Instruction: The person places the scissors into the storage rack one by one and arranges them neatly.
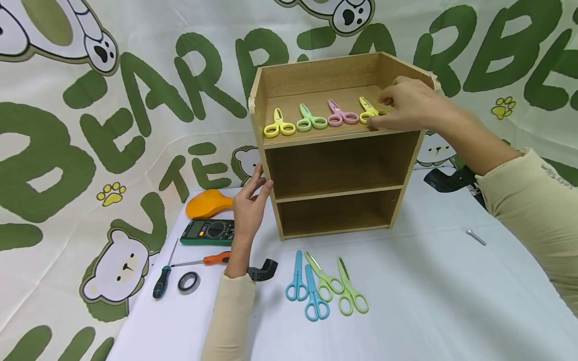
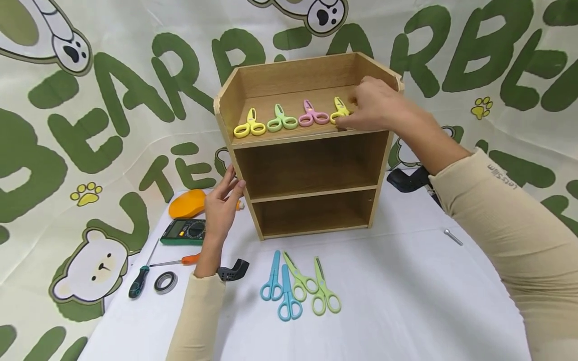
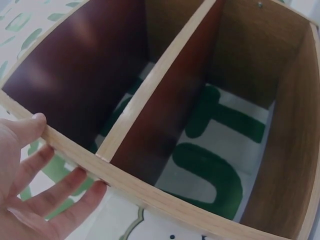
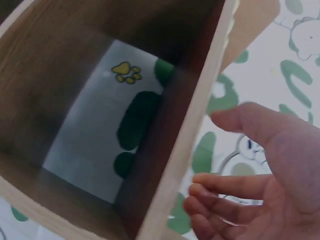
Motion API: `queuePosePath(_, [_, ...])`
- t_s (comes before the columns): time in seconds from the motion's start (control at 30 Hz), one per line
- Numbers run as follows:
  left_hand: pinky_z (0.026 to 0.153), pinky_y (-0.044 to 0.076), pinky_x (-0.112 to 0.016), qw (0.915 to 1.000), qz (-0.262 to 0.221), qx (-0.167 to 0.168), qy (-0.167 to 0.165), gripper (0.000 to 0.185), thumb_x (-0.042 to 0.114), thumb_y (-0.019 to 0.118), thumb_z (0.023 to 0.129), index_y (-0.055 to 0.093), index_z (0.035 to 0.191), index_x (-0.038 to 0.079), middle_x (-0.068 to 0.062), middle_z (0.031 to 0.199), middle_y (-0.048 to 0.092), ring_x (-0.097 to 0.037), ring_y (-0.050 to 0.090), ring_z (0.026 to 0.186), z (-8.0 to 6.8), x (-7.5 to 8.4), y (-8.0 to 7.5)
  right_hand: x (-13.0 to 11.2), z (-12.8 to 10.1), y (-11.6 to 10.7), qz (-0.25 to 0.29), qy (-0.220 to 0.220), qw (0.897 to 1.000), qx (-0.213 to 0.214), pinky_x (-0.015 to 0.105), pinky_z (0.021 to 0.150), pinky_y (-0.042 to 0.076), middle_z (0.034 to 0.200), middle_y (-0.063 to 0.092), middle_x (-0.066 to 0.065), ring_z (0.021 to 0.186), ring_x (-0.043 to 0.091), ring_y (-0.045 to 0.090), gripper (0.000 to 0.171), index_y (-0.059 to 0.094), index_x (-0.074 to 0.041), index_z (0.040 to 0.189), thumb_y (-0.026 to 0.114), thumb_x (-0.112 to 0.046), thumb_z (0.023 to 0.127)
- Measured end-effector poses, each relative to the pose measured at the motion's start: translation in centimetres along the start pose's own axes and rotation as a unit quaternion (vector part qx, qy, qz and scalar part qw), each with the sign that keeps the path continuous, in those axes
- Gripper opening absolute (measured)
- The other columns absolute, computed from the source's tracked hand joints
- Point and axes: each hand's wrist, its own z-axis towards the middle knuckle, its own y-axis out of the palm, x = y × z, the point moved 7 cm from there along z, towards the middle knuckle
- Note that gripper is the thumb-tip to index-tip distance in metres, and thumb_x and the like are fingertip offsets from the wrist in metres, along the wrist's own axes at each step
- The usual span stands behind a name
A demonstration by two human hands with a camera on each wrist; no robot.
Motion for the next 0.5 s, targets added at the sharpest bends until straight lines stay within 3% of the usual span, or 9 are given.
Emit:
queuePosePath(0.1, [0.091, 0.056, -0.045, 1.0000, 0.001, -0.001, 0.000, 0.051, 0.010, 0.064, 0.099, 0.049, 0.147, 0.007, -0.009, 0.144, 0.055, -0.030, 0.062, 0.119, 0.0, 0.2, 0.1, -0.4, -1.9, -1.0, 0.014, -0.013, 0.999, 0.050, 0.054, 0.086, 0.043, 0.121, 0.051, 0.027, 0.108, 0.040, 0.047, 0.059, 0.059, 0.010, 0.130, 0.066, -0.035, 0.093])
queuePosePath(0.27, [0.092, 0.056, -0.045, 1.0000, 0.004, 0.000, -0.001, 0.051, 0.011, 0.065, 0.099, 0.049, 0.147, 0.008, -0.009, 0.144, 0.055, -0.029, 0.062, 0.120, 0.3, -0.3, 0.2, -2.0, -6.1, -1.0, 0.037, -0.076, 0.989, 0.125, 0.050, 0.079, 0.048, 0.113, 0.058, 0.022, 0.099, 0.037, 0.056, 0.041, 0.067, 0.006, 0.120, 0.071, -0.023, 0.092])
queuePosePath(0.4, [0.092, 0.056, -0.047, 1.0000, 0.005, 0.002, -0.003, 0.052, 0.013, 0.065, 0.099, 0.048, 0.148, 0.011, -0.007, 0.145, 0.054, -0.029, 0.061, 0.121, 0.6, -2.3, 0.5, -3.3, -9.3, 1.3, 0.060, -0.130, 0.978, 0.149, 0.043, 0.069, 0.050, 0.110, 0.064, 0.015, 0.090, 0.029, 0.059, 0.031, 0.072, 0.000, 0.113, 0.078, -0.016, 0.087])
queuePosePath(0.5, [0.091, 0.056, -0.047, 1.0000, 0.006, 0.005, -0.003, 0.053, 0.016, 0.066, 0.099, 0.049, 0.149, 0.016, -0.002, 0.145, 0.054, -0.027, 0.061, 0.121, 0.6, -3.6, 0.5, -4.1, -11.3, 4.2, 0.079, -0.164, 0.973, 0.142, 0.039, 0.067, 0.050, 0.109, 0.066, 0.009, 0.089, 0.023, 0.060, 0.029, 0.073, -0.004, 0.111, 0.081, -0.014, 0.084])
